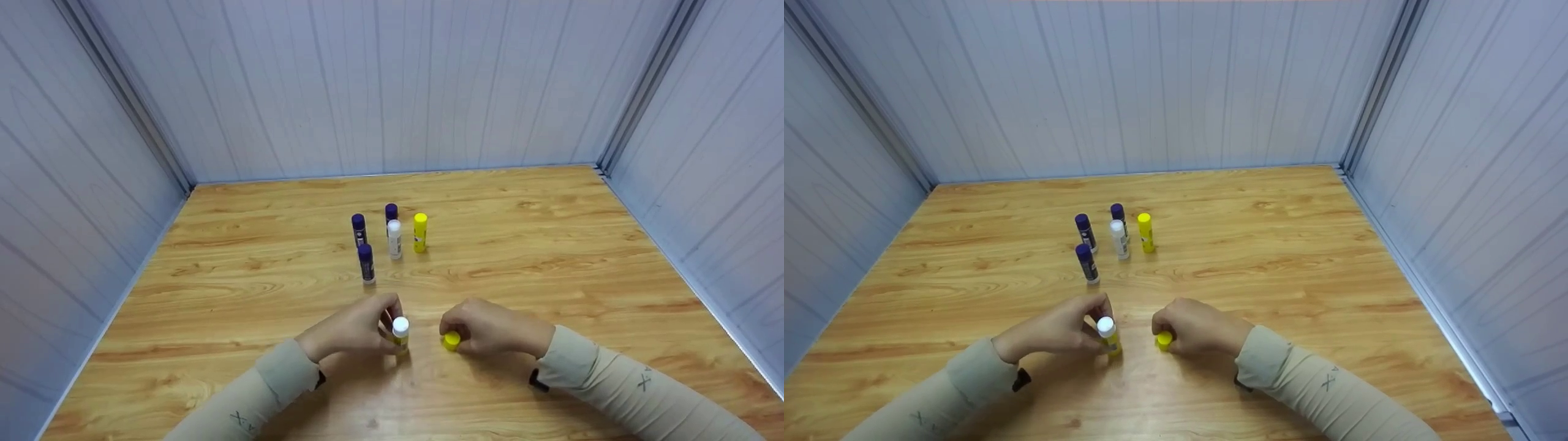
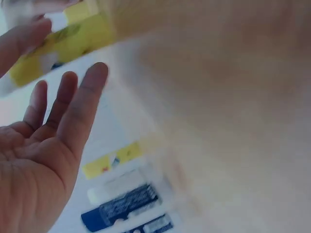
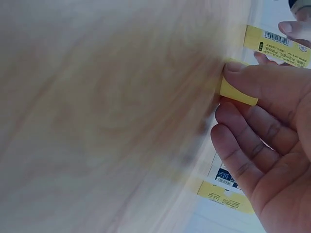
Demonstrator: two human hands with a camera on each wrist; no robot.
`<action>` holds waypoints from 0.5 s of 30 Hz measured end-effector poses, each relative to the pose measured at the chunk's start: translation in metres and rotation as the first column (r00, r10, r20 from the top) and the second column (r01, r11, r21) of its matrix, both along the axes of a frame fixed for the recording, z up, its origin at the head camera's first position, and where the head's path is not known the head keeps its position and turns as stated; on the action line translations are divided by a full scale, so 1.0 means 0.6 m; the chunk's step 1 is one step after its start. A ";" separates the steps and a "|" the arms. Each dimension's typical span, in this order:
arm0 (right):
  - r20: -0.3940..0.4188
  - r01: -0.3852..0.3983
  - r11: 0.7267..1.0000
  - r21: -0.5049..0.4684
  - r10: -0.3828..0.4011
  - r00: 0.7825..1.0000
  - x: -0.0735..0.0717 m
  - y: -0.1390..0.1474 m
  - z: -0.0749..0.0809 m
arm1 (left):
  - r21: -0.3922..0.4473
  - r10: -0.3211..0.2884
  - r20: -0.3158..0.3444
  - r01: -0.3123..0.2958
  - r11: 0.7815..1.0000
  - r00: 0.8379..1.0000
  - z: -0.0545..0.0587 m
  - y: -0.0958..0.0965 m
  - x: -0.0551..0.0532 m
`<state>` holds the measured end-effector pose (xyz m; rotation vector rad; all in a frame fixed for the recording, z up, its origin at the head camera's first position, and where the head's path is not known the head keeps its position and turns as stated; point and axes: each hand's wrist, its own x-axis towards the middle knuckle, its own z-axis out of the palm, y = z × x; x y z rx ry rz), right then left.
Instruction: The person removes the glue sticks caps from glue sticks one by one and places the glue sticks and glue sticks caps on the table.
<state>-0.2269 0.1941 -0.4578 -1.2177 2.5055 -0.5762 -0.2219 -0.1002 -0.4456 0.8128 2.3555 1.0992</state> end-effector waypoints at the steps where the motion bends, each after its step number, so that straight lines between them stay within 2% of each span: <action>1: 0.001 0.002 1.000 0.004 -0.002 1.000 0.001 0.000 0.001 | -0.007 -0.002 -0.004 0.002 1.000 1.000 0.006 -0.004 -0.002; 4: 0.010 0.005 1.000 0.009 -0.005 1.000 0.002 0.002 0.004 | -0.014 0.002 -0.021 -0.002 1.000 1.000 0.025 -0.018 -0.011; 9: 0.032 0.022 1.000 0.003 -0.022 0.999 0.000 0.006 0.014 | 0.036 0.058 -0.026 -0.057 0.998 0.998 0.053 -0.042 -0.027; 12: 0.016 0.021 1.000 -0.007 -0.021 1.000 -0.003 0.009 0.024 | 0.086 0.106 -0.080 -0.099 0.991 0.991 0.062 -0.054 -0.037; 15: -0.004 0.011 0.999 -0.031 -0.011 1.000 -0.005 0.012 0.033 | 0.128 0.175 -0.146 -0.157 0.979 0.974 0.065 -0.063 -0.047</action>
